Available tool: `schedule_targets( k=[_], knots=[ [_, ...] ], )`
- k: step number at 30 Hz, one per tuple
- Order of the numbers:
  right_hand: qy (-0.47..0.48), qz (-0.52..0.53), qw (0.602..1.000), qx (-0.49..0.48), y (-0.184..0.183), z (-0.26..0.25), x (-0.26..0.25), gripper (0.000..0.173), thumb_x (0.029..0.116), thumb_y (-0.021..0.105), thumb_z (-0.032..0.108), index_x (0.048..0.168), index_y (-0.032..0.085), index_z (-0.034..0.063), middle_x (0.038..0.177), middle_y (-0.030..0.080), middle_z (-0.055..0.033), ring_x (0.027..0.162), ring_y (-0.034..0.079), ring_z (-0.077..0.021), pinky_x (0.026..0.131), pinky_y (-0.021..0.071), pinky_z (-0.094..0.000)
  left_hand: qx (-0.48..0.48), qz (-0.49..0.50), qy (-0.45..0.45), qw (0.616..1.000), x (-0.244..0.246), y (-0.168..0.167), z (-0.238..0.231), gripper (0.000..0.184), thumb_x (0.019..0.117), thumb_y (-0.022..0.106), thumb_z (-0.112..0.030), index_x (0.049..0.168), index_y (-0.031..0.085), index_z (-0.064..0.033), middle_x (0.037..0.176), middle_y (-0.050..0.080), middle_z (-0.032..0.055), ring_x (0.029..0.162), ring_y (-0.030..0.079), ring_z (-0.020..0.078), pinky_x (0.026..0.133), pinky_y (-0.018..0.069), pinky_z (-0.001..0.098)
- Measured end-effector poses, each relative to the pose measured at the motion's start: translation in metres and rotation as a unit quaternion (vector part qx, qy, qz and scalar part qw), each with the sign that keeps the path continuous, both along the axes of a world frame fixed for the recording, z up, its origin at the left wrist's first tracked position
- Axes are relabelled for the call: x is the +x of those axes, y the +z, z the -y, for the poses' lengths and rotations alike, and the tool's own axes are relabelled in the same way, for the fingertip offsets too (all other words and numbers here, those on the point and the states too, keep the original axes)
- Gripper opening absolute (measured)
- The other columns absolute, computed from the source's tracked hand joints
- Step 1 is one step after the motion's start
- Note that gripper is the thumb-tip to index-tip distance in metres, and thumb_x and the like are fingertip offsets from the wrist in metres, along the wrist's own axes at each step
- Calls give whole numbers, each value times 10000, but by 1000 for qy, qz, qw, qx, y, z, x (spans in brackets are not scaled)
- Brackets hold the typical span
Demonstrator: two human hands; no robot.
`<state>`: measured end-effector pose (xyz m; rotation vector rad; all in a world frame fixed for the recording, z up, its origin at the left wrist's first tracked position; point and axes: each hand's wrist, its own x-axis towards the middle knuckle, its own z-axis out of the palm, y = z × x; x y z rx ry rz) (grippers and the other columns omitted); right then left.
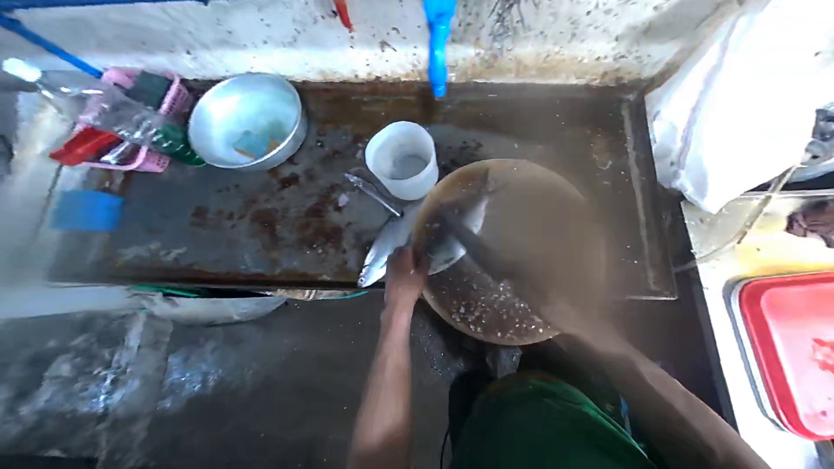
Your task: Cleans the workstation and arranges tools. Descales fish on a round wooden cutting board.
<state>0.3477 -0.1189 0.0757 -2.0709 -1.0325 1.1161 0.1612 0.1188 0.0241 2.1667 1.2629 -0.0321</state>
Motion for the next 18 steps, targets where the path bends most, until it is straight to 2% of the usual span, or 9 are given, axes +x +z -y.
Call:
schedule_targets(
  k=[2, 4, 6, 7, 9, 12, 14, 15, 18],
  knots=[
    [-44, 110, 993, -11, -11, 38, 17, 491, 1047, 461, 335, 1476, 511, 101, 1016, 723, -135, 866, 714, -263, 803, 584, -482, -8, -63, -34, 997, 42, -14, -5, 516, 982, 655, -348, 1374, 592, -19, 1349, 584, 273, 1287, 542, 446, 1080, 430, 620],
    [-70, 160, 984, -34, -23, 64, 34, 497, 1055, 439, 293, 1487, 485, 51, 1096, 714, -184, 933, 722, -323, 840, 583, -515, -18, -104, -41, 994, 68, -20, 0, 641, 929, 703, -472, 1382, 586, -32, 1317, 619, 264, 1253, 581, 440, 1049, 448, 650],
    [-77, 139, 983, -93, -24, 77, 55, 509, 1078, 407, 296, 1529, 420, 60, 1119, 707, -206, 963, 719, -374, 854, 569, -566, -58, -145, -32, 987, 86, -11, 11, 784, 838, 778, -547, 1382, 564, -24, 1296, 631, 258, 1235, 590, 438, 1029, 445, 669],
    [-83, 108, 986, -100, -24, 82, 65, 498, 1085, 409, 291, 1529, 413, 64, 1114, 706, -207, 974, 715, -371, 874, 561, -565, -72, -155, -26, 985, 93, -8, 20, 801, 808, 809, -541, 1362, 572, -13, 1275, 639, 258, 1219, 598, 434, 1019, 451, 666],
    [-93, 41, 991, -83, -30, 87, 87, 459, 1088, 415, 273, 1494, 448, 62, 1097, 699, -192, 954, 709, -328, 873, 562, -527, -101, -111, 30, 988, 105, -12, 42, 751, 787, 862, -432, 1324, 582, 12, 1230, 653, 258, 1182, 618, 413, 1013, 471, 633],
    [-94, -51, 992, -61, -46, 92, 106, 445, 1088, 392, 310, 1466, 467, 87, 1058, 676, -128, 863, 679, -229, 784, 571, -444, -148, 49, 180, 971, 123, -27, 85, 607, 810, 847, -316, 1274, 613, -3, 1162, 684, 212, 1105, 661, 326, 970, 529, 535],
    [-98, -55, 993, -41, -48, 91, 101, 478, 1082, 427, 305, 1506, 430, 85, 1096, 687, -164, 902, 698, -271, 815, 578, -488, -143, 131, 255, 947, 150, -36, 115, 563, 853, 813, -266, 1296, 594, 2, 1157, 687, 212, 1092, 668, 311, 964, 535, 514],
    [-98, -44, 994, -33, -50, 90, 97, 482, 1080, 441, 295, 1510, 417, 78, 1095, 688, -181, 903, 704, -293, 818, 579, -506, -124, 148, 281, 940, 166, -41, 129, 557, 888, 782, -263, 1327, 570, 7, 1179, 680, 220, 1114, 661, 320, 983, 525, 518],
    [-86, -24, 996, -29, -45, 84, 94, 488, 1077, 445, 303, 1507, 414, 76, 1117, 692, -161, 943, 709, -272, 855, 579, -472, -63, 154, 331, 929, 203, -49, 157, 562, 1013, 620, -341, 1426, 482, 14, 1300, 620, 254, 1230, 599, 360, 1063, 464, 530]
  ],
)
